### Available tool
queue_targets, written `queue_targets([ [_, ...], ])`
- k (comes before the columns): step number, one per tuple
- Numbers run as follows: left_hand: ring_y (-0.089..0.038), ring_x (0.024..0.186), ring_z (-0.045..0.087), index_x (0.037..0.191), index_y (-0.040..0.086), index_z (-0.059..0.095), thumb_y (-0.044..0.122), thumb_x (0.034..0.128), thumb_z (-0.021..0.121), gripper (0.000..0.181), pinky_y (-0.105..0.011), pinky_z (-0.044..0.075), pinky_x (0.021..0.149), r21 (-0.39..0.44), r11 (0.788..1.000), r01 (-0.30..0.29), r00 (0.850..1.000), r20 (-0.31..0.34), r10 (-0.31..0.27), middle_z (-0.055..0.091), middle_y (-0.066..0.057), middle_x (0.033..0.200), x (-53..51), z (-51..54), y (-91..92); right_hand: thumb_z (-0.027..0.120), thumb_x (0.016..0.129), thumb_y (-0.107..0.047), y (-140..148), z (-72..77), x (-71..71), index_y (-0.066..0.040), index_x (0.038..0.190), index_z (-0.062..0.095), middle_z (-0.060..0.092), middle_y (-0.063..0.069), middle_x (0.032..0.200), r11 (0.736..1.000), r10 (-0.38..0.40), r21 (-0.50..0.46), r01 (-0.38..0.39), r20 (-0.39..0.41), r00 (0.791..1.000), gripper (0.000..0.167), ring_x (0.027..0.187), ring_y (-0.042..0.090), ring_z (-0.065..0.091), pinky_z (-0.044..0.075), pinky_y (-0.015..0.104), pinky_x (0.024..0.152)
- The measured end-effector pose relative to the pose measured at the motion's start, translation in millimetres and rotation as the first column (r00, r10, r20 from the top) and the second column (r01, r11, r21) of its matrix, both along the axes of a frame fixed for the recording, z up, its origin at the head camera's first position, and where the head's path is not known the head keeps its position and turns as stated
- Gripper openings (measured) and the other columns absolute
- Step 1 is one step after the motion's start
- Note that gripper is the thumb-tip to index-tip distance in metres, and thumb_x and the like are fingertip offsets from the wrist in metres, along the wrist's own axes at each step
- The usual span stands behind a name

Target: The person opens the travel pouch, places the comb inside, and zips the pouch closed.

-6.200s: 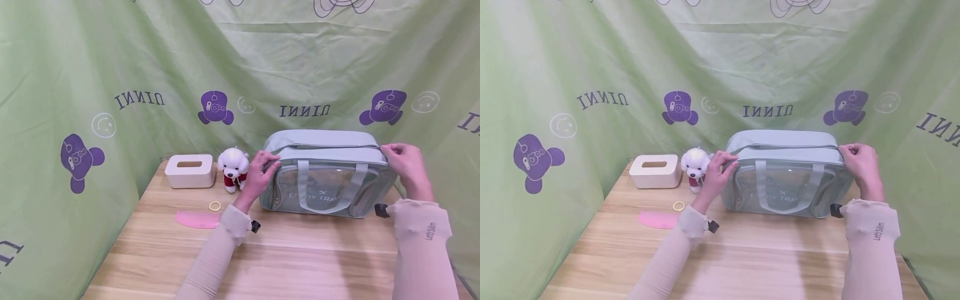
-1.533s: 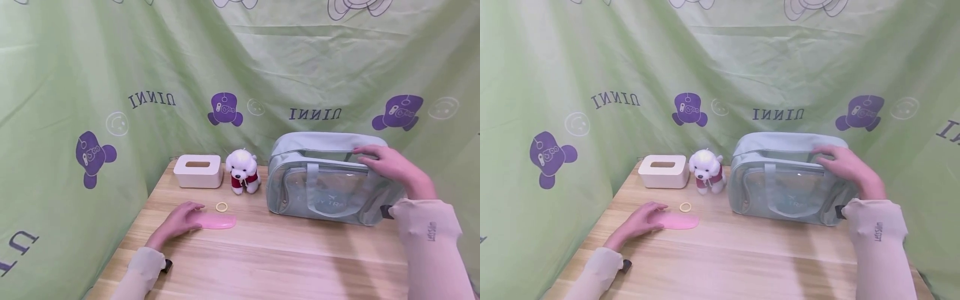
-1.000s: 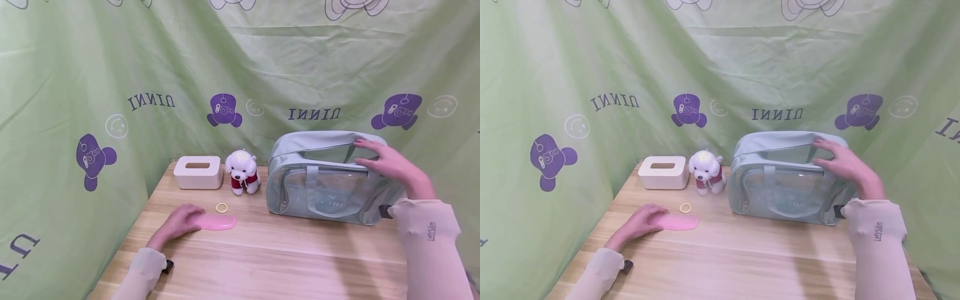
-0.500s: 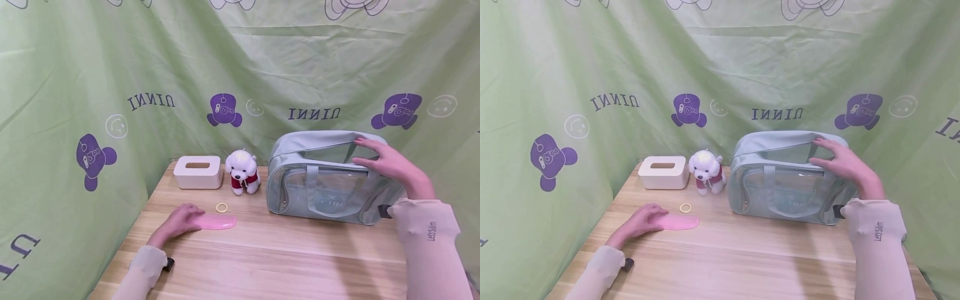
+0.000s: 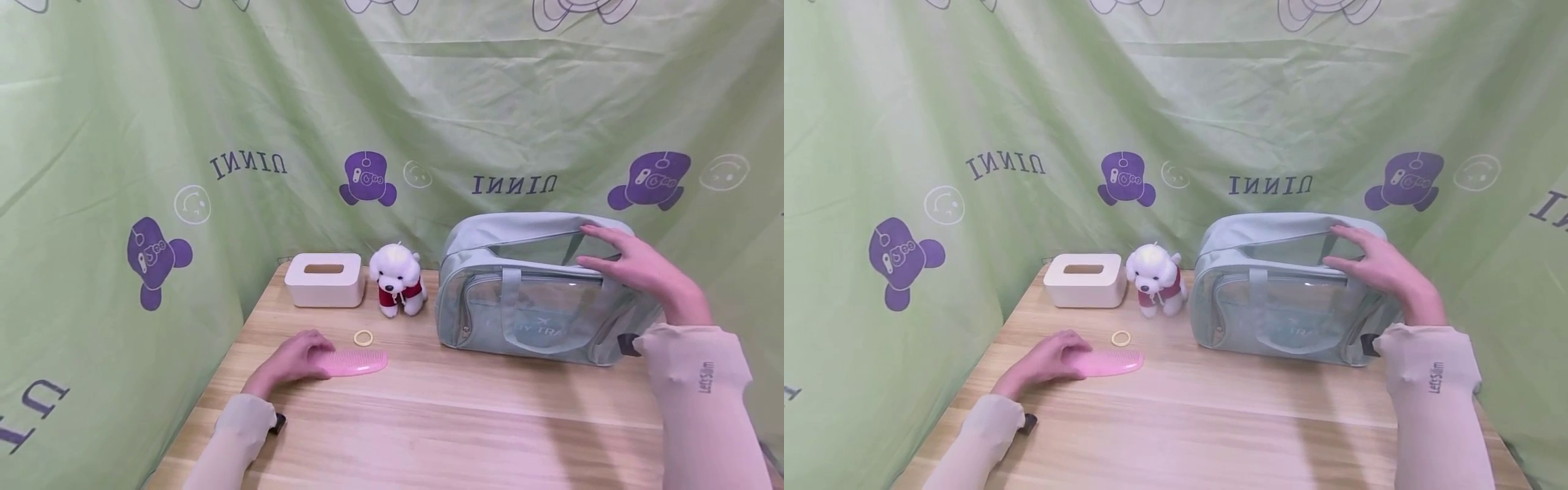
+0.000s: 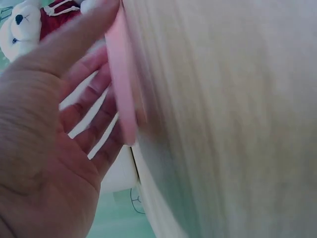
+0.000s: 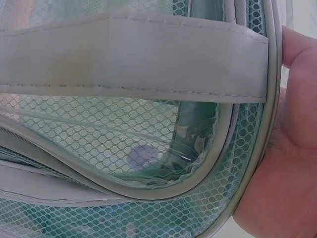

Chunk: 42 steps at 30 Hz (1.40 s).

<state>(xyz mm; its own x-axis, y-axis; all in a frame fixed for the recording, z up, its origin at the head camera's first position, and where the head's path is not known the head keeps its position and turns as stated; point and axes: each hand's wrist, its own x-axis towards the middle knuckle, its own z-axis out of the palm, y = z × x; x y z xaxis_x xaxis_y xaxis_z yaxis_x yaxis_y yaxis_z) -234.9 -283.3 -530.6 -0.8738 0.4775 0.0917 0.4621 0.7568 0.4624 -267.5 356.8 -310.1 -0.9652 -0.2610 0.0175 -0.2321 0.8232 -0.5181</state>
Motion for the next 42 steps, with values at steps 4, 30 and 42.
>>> queue_targets([
  [4, -0.009, 0.101, 0.063, 0.113, 0.022, 0.074, 0.042, 0.0696, 0.095, 0.052, -0.038, 0.054, 0.096, 0.039, 0.998, -0.041, 0.997, 0.073, 0.038, 0.068, 0.011, 0.105, 1.6, 0.6, 0.3, 0.063, 0.102, -0.041, 1, -0.3, 0.6, -0.01, 0.166, 0.019, 0.01, 0.033, 0.168, 1.0, -0.003, 0.007, 0.003, 0.009, 1.0, 0.084, 0.149, 0.062, 0.013, 0.016, 0.08, 0.111],
  [30, -0.013, 0.103, 0.064, 0.112, 0.025, 0.075, 0.033, 0.0657, 0.099, 0.053, -0.033, 0.052, 0.095, 0.316, 0.947, -0.054, 0.998, 0.005, 0.055, 0.071, 0.009, 0.109, 7.8, 26.9, 4.7, 0.064, 0.102, -0.04, 2, -1.3, 0.3, -0.01, 0.164, 0.025, 0.01, 0.03, 0.169, 1.0, -0.004, 0.007, 0.004, -0.01, 1.0, 0.08, 0.15, 0.061, 0.013, 0.017, 0.08, 0.11],
  [42, -0.012, 0.102, 0.061, 0.114, 0.019, 0.077, 0.022, 0.0662, 0.1, 0.053, -0.027, 0.051, 0.089, 0.395, 0.919, 0.007, 0.985, -0.16, 0.062, 0.07, 0.004, 0.108, 1.8, 61.8, 26.9, 0.064, 0.102, -0.039, 2, -1.0, -0.3, -0.007, 0.163, 0.029, 0.015, 0.031, 0.168, 1.0, 0.006, 0.011, -0.006, -0.015, 1.0, 0.077, 0.149, 0.061, 0.015, 0.018, 0.079, 0.11],
])
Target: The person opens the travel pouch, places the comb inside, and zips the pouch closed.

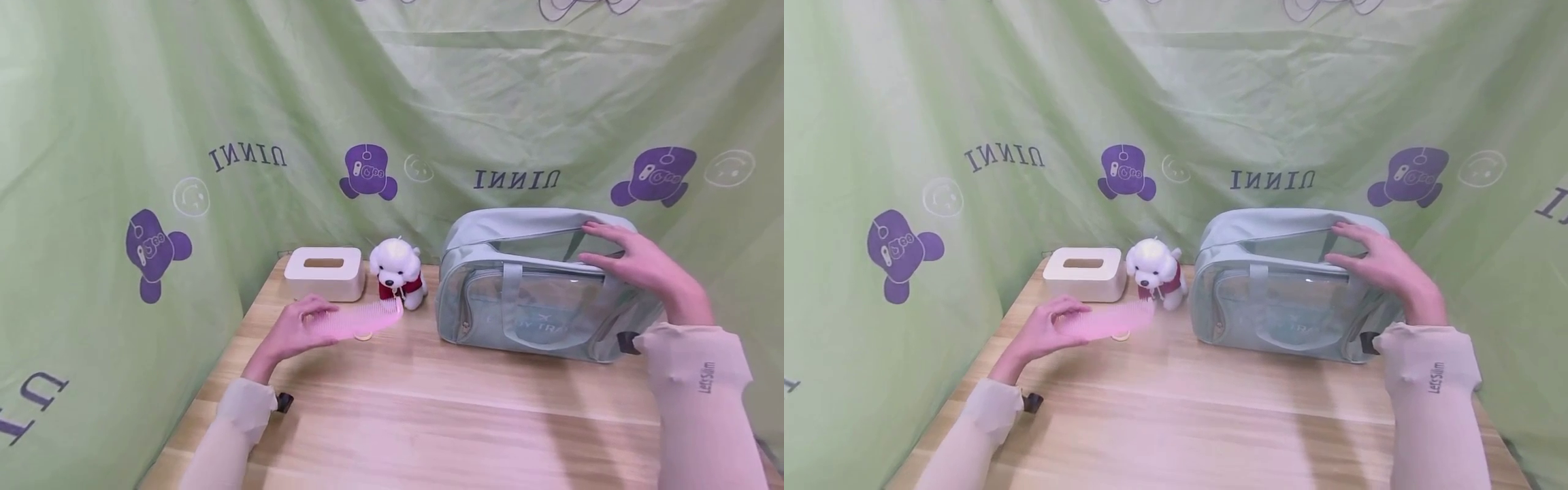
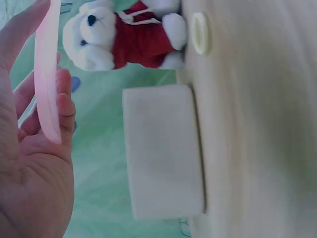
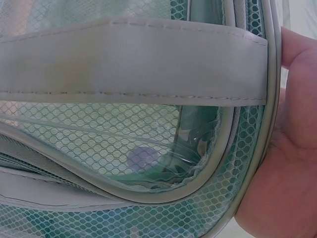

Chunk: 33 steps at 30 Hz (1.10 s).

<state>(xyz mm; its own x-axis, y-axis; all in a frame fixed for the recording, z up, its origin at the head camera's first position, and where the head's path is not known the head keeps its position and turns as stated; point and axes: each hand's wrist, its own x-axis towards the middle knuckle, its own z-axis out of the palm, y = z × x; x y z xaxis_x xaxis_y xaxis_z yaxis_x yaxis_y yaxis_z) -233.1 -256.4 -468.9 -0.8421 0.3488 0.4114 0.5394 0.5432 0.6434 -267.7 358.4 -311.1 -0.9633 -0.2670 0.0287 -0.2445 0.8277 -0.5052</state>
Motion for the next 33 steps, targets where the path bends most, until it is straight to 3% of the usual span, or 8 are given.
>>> queue_targets([
  [7, -0.013, 0.105, 0.063, 0.116, 0.018, 0.078, 0.021, 0.0675, 0.099, 0.053, -0.024, 0.052, 0.091, 0.072, 0.997, 0.011, 0.995, -0.095, -0.004, 0.071, 0.001, 0.111, -10.2, 26.1, 21.3, 0.065, 0.102, -0.037, 1, -0.3, -0.6, -0.005, 0.161, 0.031, 0.019, 0.031, 0.167, 1.0, 0.005, -0.011, -0.005, -0.019, 1.0, 0.075, 0.149, 0.06, 0.016, 0.018, 0.079, 0.111],
  [14, -0.024, 0.107, 0.062, 0.115, 0.007, 0.077, 0.011, 0.0637, 0.1, 0.056, -0.025, 0.051, 0.094, 0.131, 0.99, 0.05, 0.991, -0.131, -0.033, 0.069, -0.011, 0.114, -26.3, 47.2, 51.4, 0.065, 0.102, -0.037, 0, -1.1, -0.6, -0.004, 0.16, 0.033, 0.02, 0.032, 0.166, 1.0, 0.003, -0.005, -0.004, -0.027, 1.0, 0.075, 0.148, 0.061, 0.017, 0.018, 0.079, 0.111],
  [23, -0.018, 0.101, 0.06, 0.115, 0.011, 0.078, 0.017, 0.0679, 0.098, 0.052, -0.027, 0.053, 0.087, 0.103, 0.989, 0.106, 0.984, -0.158, -0.088, 0.068, -0.006, 0.109, -46.7, 80.3, 87.6, 0.066, 0.101, -0.036, -3, -2.7, -1.3, -0.003, 0.159, 0.034, 0.021, 0.032, 0.166, 1.0, 0.009, -0.019, -0.01, -0.034, 0.999, 0.074, 0.148, 0.061, 0.018, 0.017, 0.079, 0.111],
  [25, -0.016, 0.099, 0.059, 0.116, 0.011, 0.077, 0.017, 0.0709, 0.096, 0.049, -0.026, 0.054, 0.085, 0.119, 0.984, 0.136, 0.983, -0.139, -0.119, 0.068, -0.005, 0.108, -51.2, 87.2, 96.9, 0.066, 0.101, -0.036, -3, -3.0, -1.1, -0.004, 0.16, 0.034, 0.021, 0.032, 0.166, 1.0, 0.008, -0.018, -0.008, -0.033, 0.999, 0.074, 0.148, 0.061, 0.018, 0.018, 0.079, 0.11],
  [26, -0.014, 0.095, 0.058, 0.122, 0.011, 0.075, 0.017, 0.0769, 0.092, 0.049, -0.024, 0.053, 0.082, 0.085, 0.981, 0.172, 0.98, -0.117, -0.162, 0.068, -0.002, 0.107, -54.0, 90.6, 101.7, 0.066, 0.101, -0.036, -3, -3.1, -1.0, -0.004, 0.16, 0.034, 0.021, 0.032, 0.166, 1.0, 0.007, -0.017, -0.007, -0.031, 0.999, 0.074, 0.148, 0.062, 0.018, 0.017, 0.08, 0.11],
  [27, -0.012, 0.093, 0.058, 0.122, 0.013, 0.075, 0.02, 0.0786, 0.091, 0.047, -0.023, 0.053, 0.081, 0.067, 0.982, 0.178, 0.978, -0.121, -0.169, 0.069, 0.0, 0.106, -57.3, 93.5, 106.6, 0.066, 0.101, -0.036, -2, -3.0, -1.0, -0.004, 0.16, 0.034, 0.021, 0.032, 0.166, 1.0, 0.006, -0.015, -0.006, -0.032, 0.999, 0.074, 0.148, 0.062, 0.018, 0.018, 0.08, 0.11],
  [32, -0.009, 0.094, 0.057, 0.122, 0.017, 0.075, 0.031, 0.0784, 0.091, 0.049, -0.026, 0.054, 0.08, -0.005, 0.985, 0.175, 0.97, -0.17, -0.174, 0.068, 0.007, 0.107, -70.4, 105.4, 127.6, 0.066, 0.101, -0.036, -2, -2.6, -1.2, -0.004, 0.159, 0.034, 0.022, 0.032, 0.166, 1.0, 0.006, -0.016, -0.006, -0.035, 0.999, 0.074, 0.148, 0.061, 0.019, 0.018, 0.079, 0.11],
  [33, -0.011, 0.098, 0.059, 0.116, 0.016, 0.077, 0.032, 0.073, 0.095, 0.049, -0.028, 0.054, 0.082, 0.027, 0.989, 0.145, 0.972, -0.193, -0.137, 0.068, 0.004, 0.109, -72.7, 106.4, 130.9, 0.066, 0.101, -0.036, -2, -3.0, -1.0, -0.004, 0.159, 0.035, 0.022, 0.032, 0.165, 1.0, 0.005, -0.017, -0.006, -0.034, 0.999, 0.074, 0.147, 0.061, 0.019, 0.018, 0.079, 0.11],
])
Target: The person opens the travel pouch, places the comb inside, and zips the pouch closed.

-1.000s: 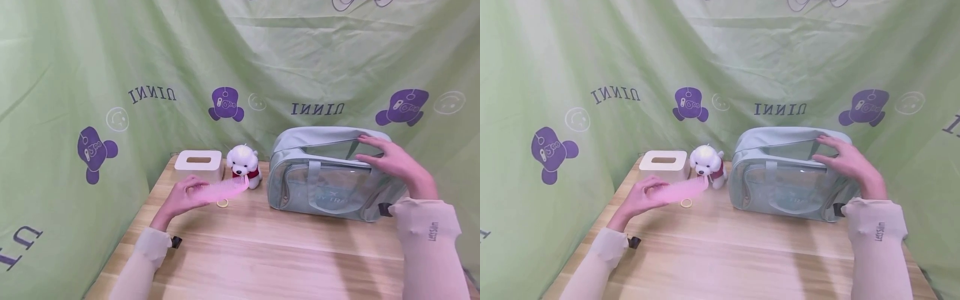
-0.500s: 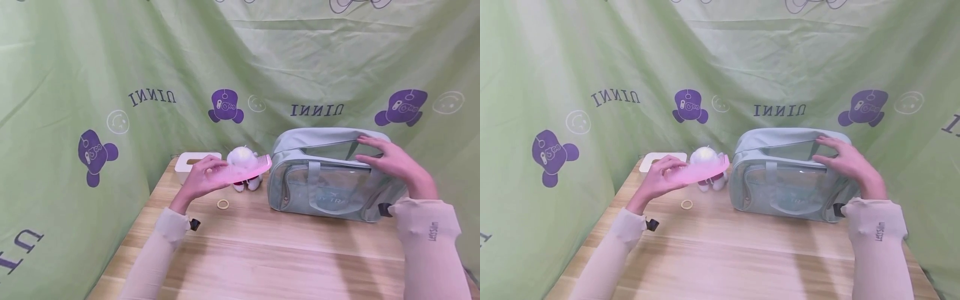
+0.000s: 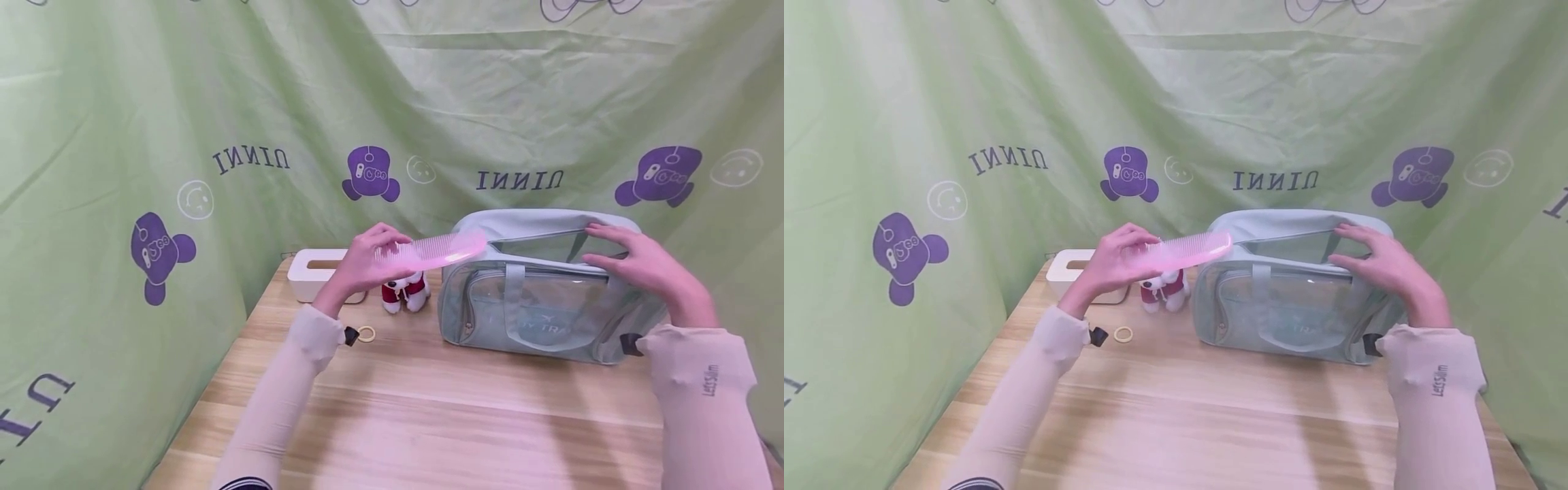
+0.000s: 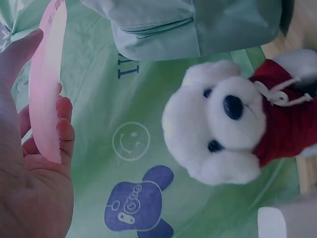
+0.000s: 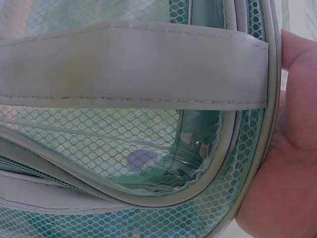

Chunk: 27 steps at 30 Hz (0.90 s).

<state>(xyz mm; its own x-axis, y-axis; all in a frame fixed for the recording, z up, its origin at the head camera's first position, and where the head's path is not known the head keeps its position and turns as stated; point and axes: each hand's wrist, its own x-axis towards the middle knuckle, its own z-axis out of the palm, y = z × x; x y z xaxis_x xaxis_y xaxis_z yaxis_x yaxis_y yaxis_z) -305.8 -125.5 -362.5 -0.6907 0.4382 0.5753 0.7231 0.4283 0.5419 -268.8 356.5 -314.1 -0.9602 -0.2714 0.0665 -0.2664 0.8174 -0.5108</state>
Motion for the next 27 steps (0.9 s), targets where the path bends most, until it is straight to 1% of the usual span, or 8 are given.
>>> queue_targets([
  [3, -0.015, 0.101, 0.059, 0.117, 0.013, 0.076, 0.027, 0.0718, 0.096, 0.051, -0.03, 0.054, 0.085, 0.024, 1.0, 0.012, 1.0, 0.002, -0.012, 0.066, -0.002, 0.113, -6.0, 4.6, 10.0, 0.066, 0.101, -0.036, 0, -0.2, -0.3, -0.004, 0.159, 0.035, 0.023, 0.032, 0.165, 1.0, 0.002, -0.002, -0.002, -0.003, 1.0, 0.073, 0.147, 0.062, 0.02, 0.019, 0.079, 0.11],
  [6, -0.016, 0.102, 0.06, 0.118, 0.01, 0.076, 0.023, 0.0716, 0.096, 0.052, -0.029, 0.054, 0.088, 0.039, 0.999, 0.027, 1.0, -0.004, -0.027, 0.066, -0.004, 0.113, -11.3, 9.1, 23.6, 0.066, 0.101, -0.036, 0, 0.1, 0.4, -0.003, 0.159, 0.036, 0.024, 0.033, 0.165, 1.0, -0.005, 0.001, 0.005, -0.003, 1.0, 0.073, 0.147, 0.062, 0.021, 0.02, 0.079, 0.11],
  [9, -0.017, 0.103, 0.06, 0.118, 0.008, 0.076, 0.024, 0.0711, 0.097, 0.054, -0.032, 0.055, 0.089, 0.051, 0.998, 0.035, 0.999, 0.001, -0.035, 0.066, -0.004, 0.113, -14.7, 11.9, 37.5, 0.065, 0.101, -0.037, 0, -0.1, 0.5, -0.004, 0.159, 0.035, 0.024, 0.033, 0.165, 1.0, -0.01, 0.003, 0.01, 0.003, 1.0, 0.074, 0.146, 0.062, 0.021, 0.021, 0.079, 0.109],
  [11, -0.018, 0.104, 0.06, 0.118, 0.006, 0.075, 0.024, 0.0716, 0.097, 0.054, -0.036, 0.056, 0.09, 0.057, 0.997, 0.043, 0.999, 0.011, -0.044, 0.066, -0.005, 0.114, -16.7, 12.8, 46.6, 0.065, 0.101, -0.037, 0, 0.1, 0.6, -0.004, 0.159, 0.035, 0.024, 0.033, 0.165, 1.0, -0.009, 0.0, 0.009, 0.003, 1.0, 0.074, 0.146, 0.062, 0.021, 0.021, 0.079, 0.109],
  [14, -0.019, 0.104, 0.06, 0.119, 0.005, 0.075, 0.026, 0.0735, 0.095, 0.054, -0.038, 0.058, 0.09, 0.043, 0.998, 0.052, 0.998, 0.02, -0.053, 0.066, -0.006, 0.114, -19.2, 14.0, 58.6, 0.066, 0.101, -0.036, 1, -0.3, 0.8, -0.003, 0.159, 0.035, 0.024, 0.034, 0.164, 1.0, -0.006, 0.0, 0.006, -0.003, 1.0, 0.074, 0.145, 0.063, 0.021, 0.02, 0.079, 0.108],
  [17, -0.018, 0.105, 0.06, 0.12, 0.005, 0.074, 0.027, 0.0754, 0.094, 0.054, -0.033, 0.058, 0.09, 0.027, 0.997, 0.066, 0.998, 0.017, -0.066, 0.065, -0.007, 0.115, -21.7, 14.5, 69.7, 0.066, 0.101, -0.036, 0, -0.6, 0.9, -0.003, 0.159, 0.036, 0.025, 0.034, 0.164, 1.0, -0.007, -0.002, 0.007, -0.012, 1.0, 0.073, 0.145, 0.064, 0.022, 0.021, 0.079, 0.108],
  [22, -0.015, 0.103, 0.06, 0.12, 0.009, 0.075, 0.03, 0.0767, 0.093, 0.051, -0.023, 0.053, 0.088, -0.008, 0.998, 0.063, 0.998, 0.002, -0.063, 0.066, -0.005, 0.112, -24.8, 15.0, 84.7, 0.066, 0.101, -0.037, -1, 0.5, 0.4, -0.003, 0.158, 0.036, 0.026, 0.034, 0.163, 1.0, -0.012, 0.008, 0.012, -0.011, 1.0, 0.073, 0.144, 0.063, 0.024, 0.023, 0.079, 0.108],
  [27, -0.013, 0.1, 0.058, 0.119, 0.012, 0.075, 0.034, 0.079, 0.09, 0.048, -0.022, 0.049, 0.085, -0.057, 0.997, 0.055, 0.998, 0.018, -0.054, 0.066, -0.002, 0.111, -26.6, 16.5, 95.5, 0.065, 0.101, -0.037, -1, 1.0, 0.1, -0.004, 0.159, 0.035, 0.025, 0.034, 0.163, 1.0, -0.015, 0.015, 0.016, -0.004, 1.0, 0.073, 0.144, 0.064, 0.023, 0.022, 0.079, 0.108],
])
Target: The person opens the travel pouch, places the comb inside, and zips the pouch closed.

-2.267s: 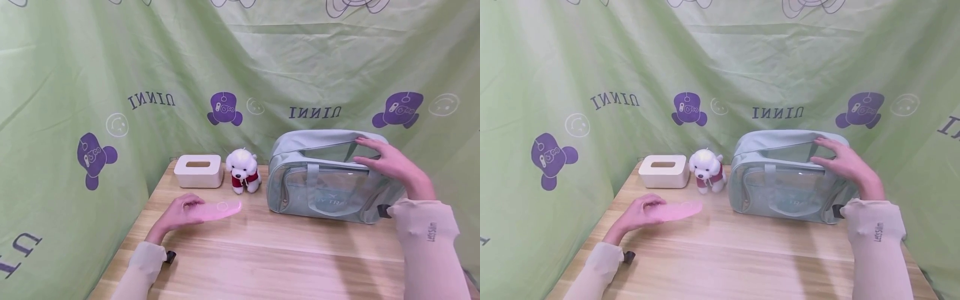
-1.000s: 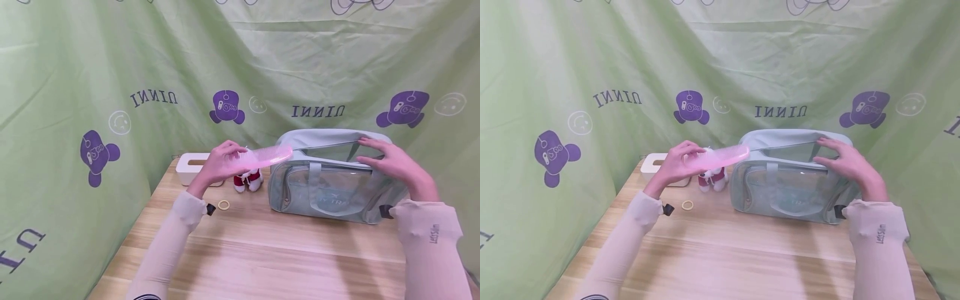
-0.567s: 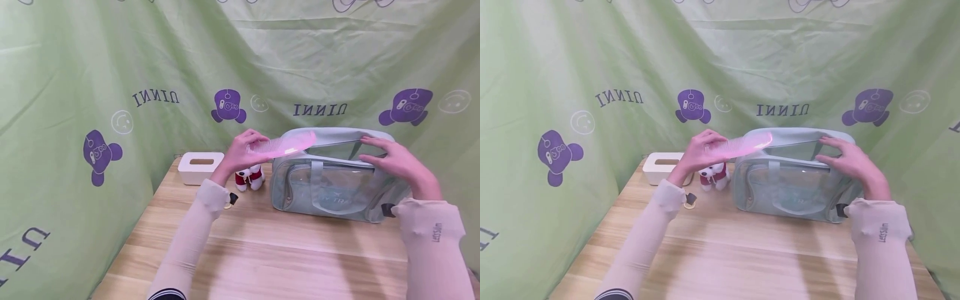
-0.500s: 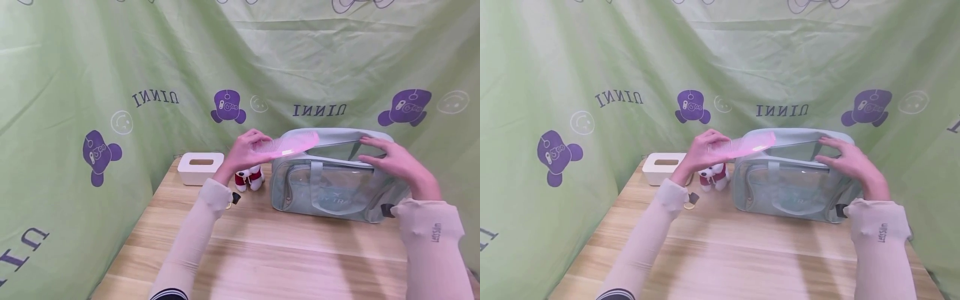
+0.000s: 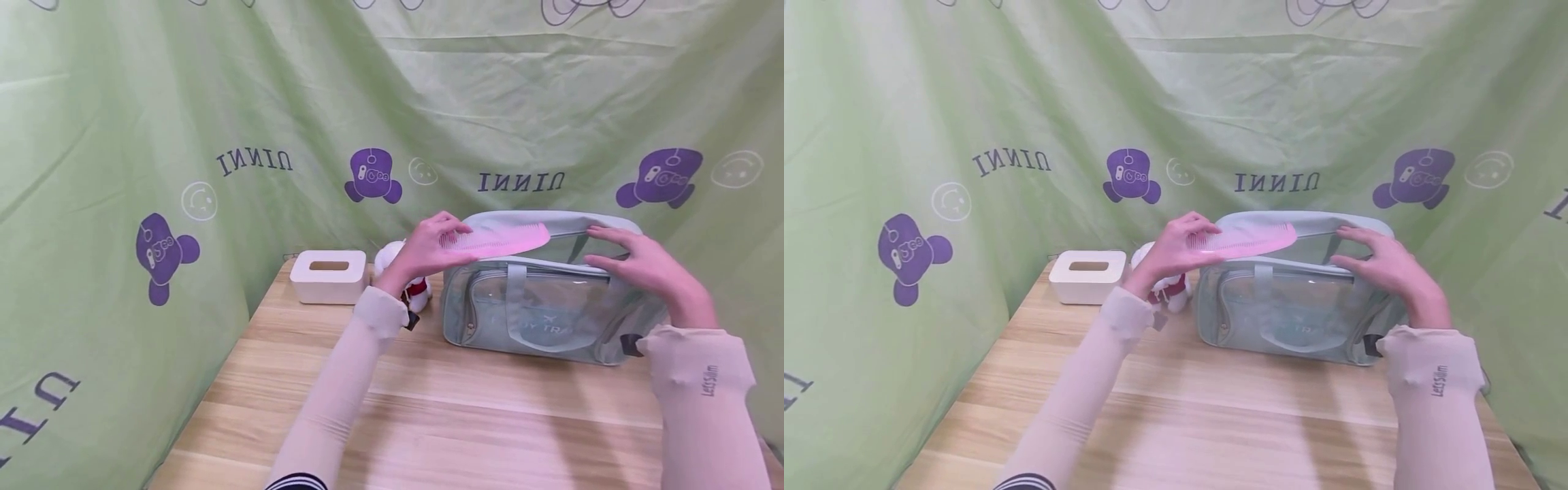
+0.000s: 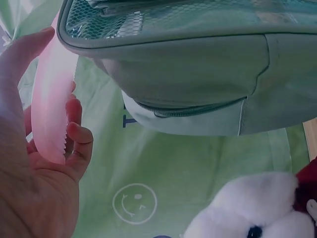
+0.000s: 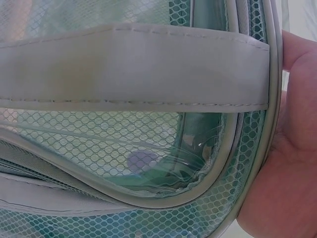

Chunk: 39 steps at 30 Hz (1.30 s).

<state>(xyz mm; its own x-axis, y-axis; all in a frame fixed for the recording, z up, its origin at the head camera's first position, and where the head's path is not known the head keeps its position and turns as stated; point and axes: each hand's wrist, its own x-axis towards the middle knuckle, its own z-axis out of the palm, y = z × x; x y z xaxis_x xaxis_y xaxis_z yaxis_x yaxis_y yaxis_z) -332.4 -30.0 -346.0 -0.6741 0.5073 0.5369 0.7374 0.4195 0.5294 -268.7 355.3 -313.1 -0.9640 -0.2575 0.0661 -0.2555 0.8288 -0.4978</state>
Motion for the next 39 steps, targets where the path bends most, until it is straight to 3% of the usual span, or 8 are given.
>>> queue_targets([
  [13, -0.012, 0.094, 0.059, 0.115, 0.013, 0.077, 0.038, 0.0809, 0.089, 0.043, -0.019, 0.049, 0.08, -0.049, 0.999, -0.008, 1.0, 0.018, 0.009, 0.068, -0.001, 0.103, -0.7, 0.9, 24.3, 0.066, 0.101, -0.033, 0, -0.4, 0.2, -0.002, 0.158, 0.037, 0.026, 0.033, 0.164, 1.0, 0.005, -0.012, -0.006, -0.032, 0.999, 0.072, 0.146, 0.062, 0.021, 0.019, 0.08, 0.109],
  [23, -0.009, 0.098, 0.067, 0.115, 0.015, 0.079, 0.039, 0.0766, 0.092, 0.047, -0.015, 0.05, 0.089, 0.027, 0.998, -0.056, 0.998, 0.026, 0.056, 0.076, 0.001, 0.106, 2.0, -4.2, 31.6, 0.066, 0.101, -0.032, 0, -3.1, 0.2, 0.0, 0.156, 0.038, 0.028, 0.033, 0.163, 1.0, 0.013, -0.009, -0.014, -0.05, 0.999, 0.07, 0.147, 0.062, 0.021, 0.02, 0.079, 0.109],
  [27, -0.009, 0.099, 0.069, 0.115, 0.013, 0.078, 0.039, 0.0752, 0.093, 0.05, -0.014, 0.052, 0.09, 0.095, 0.993, -0.067, 0.994, 0.091, 0.058, 0.077, 0.0, 0.108, 3.1, -5.1, 37.4, 0.067, 0.101, -0.031, 1, -3.5, -0.3, 0.002, 0.155, 0.04, 0.03, 0.034, 0.161, 1.0, 0.019, -0.004, -0.019, -0.066, 0.998, 0.069, 0.145, 0.062, 0.023, 0.021, 0.079, 0.109],
  [31, -0.008, 0.1, 0.07, 0.117, 0.014, 0.077, 0.04, 0.0743, 0.094, 0.053, -0.016, 0.053, 0.09, 0.156, 0.982, -0.106, 0.979, 0.191, 0.075, 0.077, 0.0, 0.111, 4.6, -8.2, 41.0, 0.067, 0.1, -0.031, 0, -3.8, 0.0, 0.002, 0.154, 0.041, 0.031, 0.035, 0.16, 1.0, 0.025, -0.001, -0.025, -0.074, 0.997, 0.068, 0.145, 0.062, 0.024, 0.021, 0.078, 0.109],
  [34, -0.007, 0.103, 0.07, 0.118, 0.018, 0.077, 0.045, 0.0769, 0.091, 0.052, -0.017, 0.053, 0.092, 0.145, 0.98, -0.137, 0.969, 0.226, 0.102, 0.077, 0.002, 0.114, 4.2, -10.5, 43.4, 0.067, 0.1, -0.031, -1, -3.8, 0.5, 0.003, 0.153, 0.042, 0.032, 0.036, 0.159, 1.0, 0.026, 0.0, -0.026, -0.077, 0.997, 0.068, 0.145, 0.062, 0.025, 0.021, 0.078, 0.11],
  [39, -0.008, 0.109, 0.068, 0.123, 0.02, 0.075, 0.047, 0.0836, 0.085, 0.049, -0.018, 0.051, 0.095, 0.104, 0.984, -0.142, 0.963, 0.243, 0.113, 0.075, 0.004, 0.119, 3.8, -11.9, 47.8, 0.067, 0.1, -0.03, 0, -3.1, 0.6, 0.003, 0.154, 0.042, 0.032, 0.035, 0.16, 1.0, 0.026, -0.006, -0.026, -0.07, 0.997, 0.068, 0.145, 0.062, 0.024, 0.021, 0.079, 0.11],
])
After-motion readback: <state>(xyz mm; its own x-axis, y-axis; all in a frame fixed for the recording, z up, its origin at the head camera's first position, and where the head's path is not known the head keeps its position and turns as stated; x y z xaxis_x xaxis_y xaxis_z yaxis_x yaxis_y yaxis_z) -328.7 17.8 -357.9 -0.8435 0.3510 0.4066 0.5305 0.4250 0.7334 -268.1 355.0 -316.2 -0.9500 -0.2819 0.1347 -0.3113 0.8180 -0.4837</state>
